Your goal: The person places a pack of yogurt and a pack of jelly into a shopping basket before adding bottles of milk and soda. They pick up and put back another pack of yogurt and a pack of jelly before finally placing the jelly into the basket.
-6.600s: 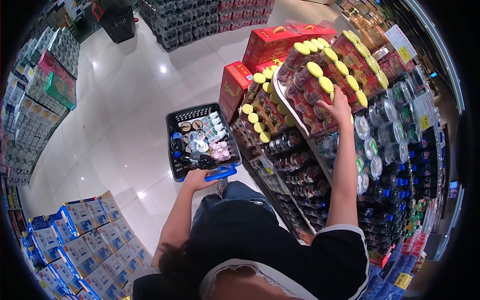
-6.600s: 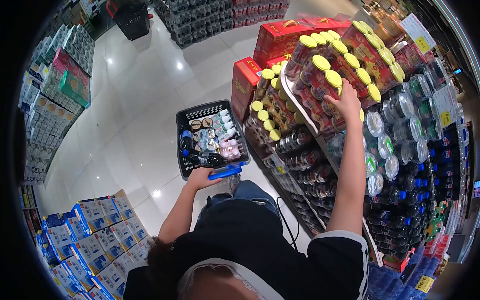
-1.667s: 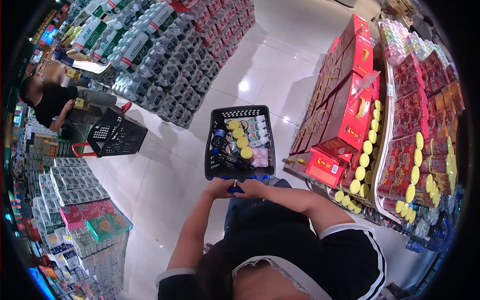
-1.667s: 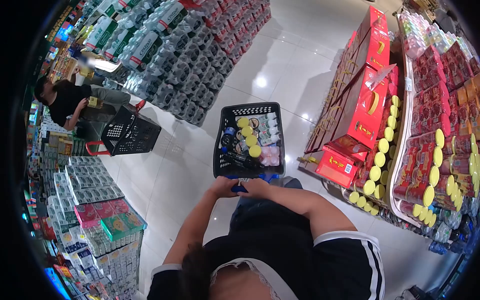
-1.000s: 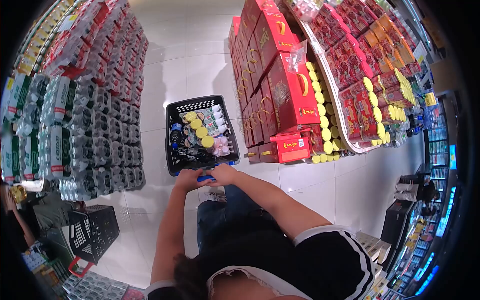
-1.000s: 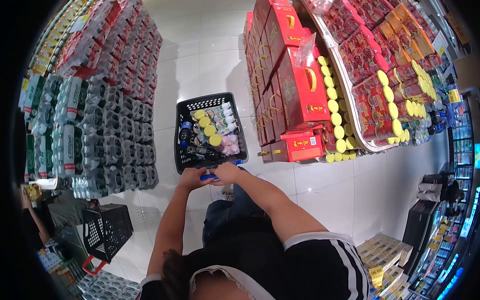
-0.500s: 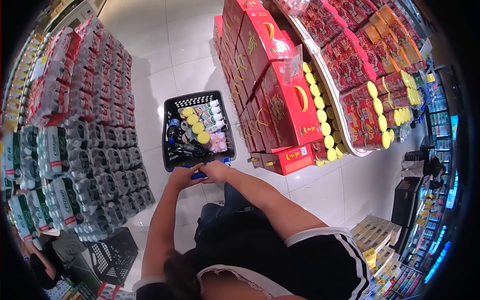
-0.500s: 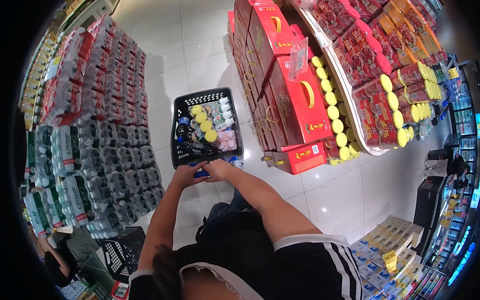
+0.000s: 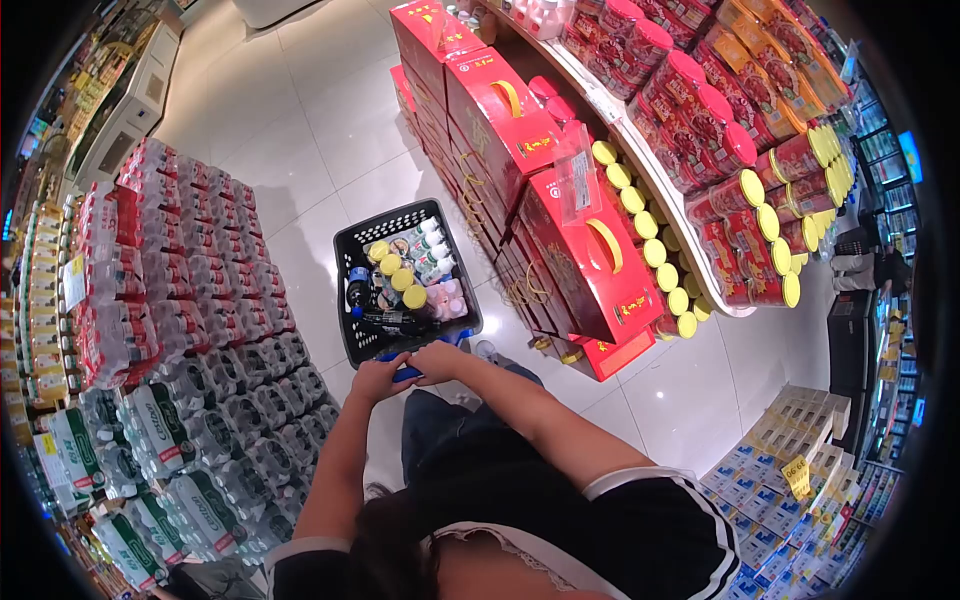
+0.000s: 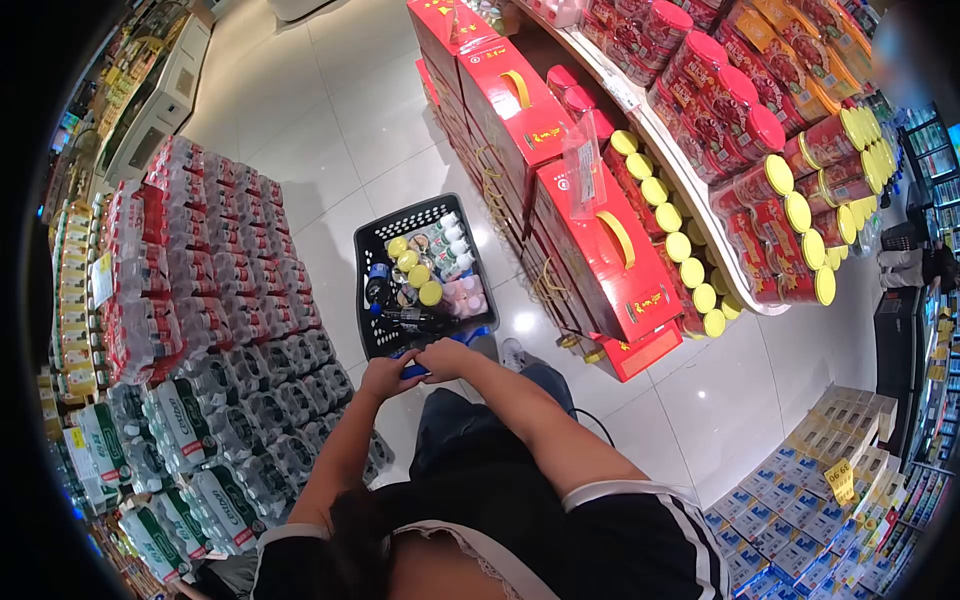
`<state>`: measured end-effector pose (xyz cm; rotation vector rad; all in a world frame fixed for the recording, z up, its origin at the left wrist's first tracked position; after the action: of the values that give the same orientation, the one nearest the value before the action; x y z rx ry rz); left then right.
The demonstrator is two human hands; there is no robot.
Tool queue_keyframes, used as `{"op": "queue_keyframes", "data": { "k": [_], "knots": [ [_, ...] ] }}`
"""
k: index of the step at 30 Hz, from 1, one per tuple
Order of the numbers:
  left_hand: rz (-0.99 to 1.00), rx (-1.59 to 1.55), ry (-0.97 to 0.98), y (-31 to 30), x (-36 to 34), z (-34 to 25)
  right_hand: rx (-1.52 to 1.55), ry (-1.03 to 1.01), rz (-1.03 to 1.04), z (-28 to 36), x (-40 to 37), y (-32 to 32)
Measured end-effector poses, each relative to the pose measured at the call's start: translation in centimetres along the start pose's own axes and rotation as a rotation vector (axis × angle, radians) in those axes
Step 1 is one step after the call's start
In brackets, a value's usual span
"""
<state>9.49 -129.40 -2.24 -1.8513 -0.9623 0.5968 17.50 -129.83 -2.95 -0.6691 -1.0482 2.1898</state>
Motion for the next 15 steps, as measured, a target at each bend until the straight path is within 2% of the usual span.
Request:
{"op": "queue_keyframes", "data": {
  "k": [7,8,12,15],
  "knots": [
    [0.075,-0.029,0.013,-0.9,5.4,3.5,-0.005,0.029,-0.008,-4.0,4.2,-2.0],
    [0.084,-0.052,0.014,-1.2,6.4,4.0,0.017,0.026,-0.074,-4.8,4.7,-2.3],
    [0.164,-0.200,-0.002,-2.0,9.6,5.5,-0.030,0.093,-0.047,-6.6,6.7,-4.7],
    [0.094,-0.217,0.055,-2.5,12.0,6.3,-0.069,0.164,-0.087,-7.7,7.7,-6.5]
  ]
}}
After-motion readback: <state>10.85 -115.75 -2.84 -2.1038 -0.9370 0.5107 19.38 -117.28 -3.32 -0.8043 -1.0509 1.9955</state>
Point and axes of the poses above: each hand's wrist, its own x-axis towards the middle knuckle, its own y-axis out of the palm, z = x × y, the point moved 8 cm from there along x, towards the middle knuckle, and after that the axes turned 13 degrees about -z, right-handed, at the moved point
